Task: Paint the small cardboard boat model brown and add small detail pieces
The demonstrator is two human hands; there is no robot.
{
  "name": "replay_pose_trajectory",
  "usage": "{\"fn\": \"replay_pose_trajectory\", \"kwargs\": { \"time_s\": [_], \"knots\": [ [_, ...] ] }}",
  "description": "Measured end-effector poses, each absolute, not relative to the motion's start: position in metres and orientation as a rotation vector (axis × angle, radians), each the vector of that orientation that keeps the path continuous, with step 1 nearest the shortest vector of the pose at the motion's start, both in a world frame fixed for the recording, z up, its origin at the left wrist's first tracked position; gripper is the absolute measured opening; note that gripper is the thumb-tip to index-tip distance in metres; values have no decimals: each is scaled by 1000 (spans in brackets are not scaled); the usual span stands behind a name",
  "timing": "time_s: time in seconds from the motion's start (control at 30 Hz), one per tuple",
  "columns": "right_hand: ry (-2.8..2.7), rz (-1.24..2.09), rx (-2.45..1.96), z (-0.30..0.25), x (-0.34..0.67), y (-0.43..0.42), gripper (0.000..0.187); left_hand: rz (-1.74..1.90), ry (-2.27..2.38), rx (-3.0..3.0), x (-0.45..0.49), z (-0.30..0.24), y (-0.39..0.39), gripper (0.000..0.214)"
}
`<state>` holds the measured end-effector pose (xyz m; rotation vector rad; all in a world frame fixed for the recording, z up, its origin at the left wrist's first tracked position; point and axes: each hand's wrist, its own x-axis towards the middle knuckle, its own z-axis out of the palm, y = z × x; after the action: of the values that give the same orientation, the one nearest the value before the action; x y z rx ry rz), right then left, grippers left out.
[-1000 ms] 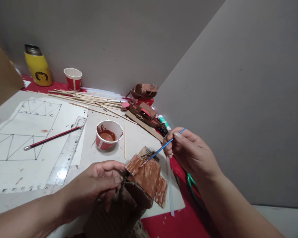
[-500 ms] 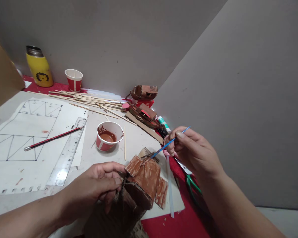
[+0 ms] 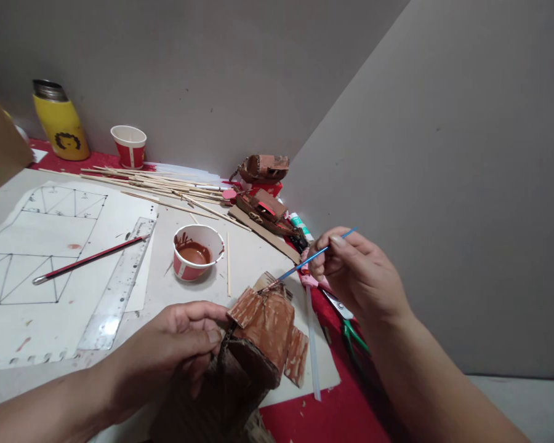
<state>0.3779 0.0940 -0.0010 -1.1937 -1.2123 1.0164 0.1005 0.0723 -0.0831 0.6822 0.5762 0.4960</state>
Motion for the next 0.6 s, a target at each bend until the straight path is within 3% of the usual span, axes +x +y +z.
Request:
{"fn": "replay_pose_trajectory", "kwargs": {
  "time_s": [0.6],
  "knots": [
    [-1202,1073,-1136,-14,374,93,24,532,551,680,101,-80,72,28]
  ]
}}
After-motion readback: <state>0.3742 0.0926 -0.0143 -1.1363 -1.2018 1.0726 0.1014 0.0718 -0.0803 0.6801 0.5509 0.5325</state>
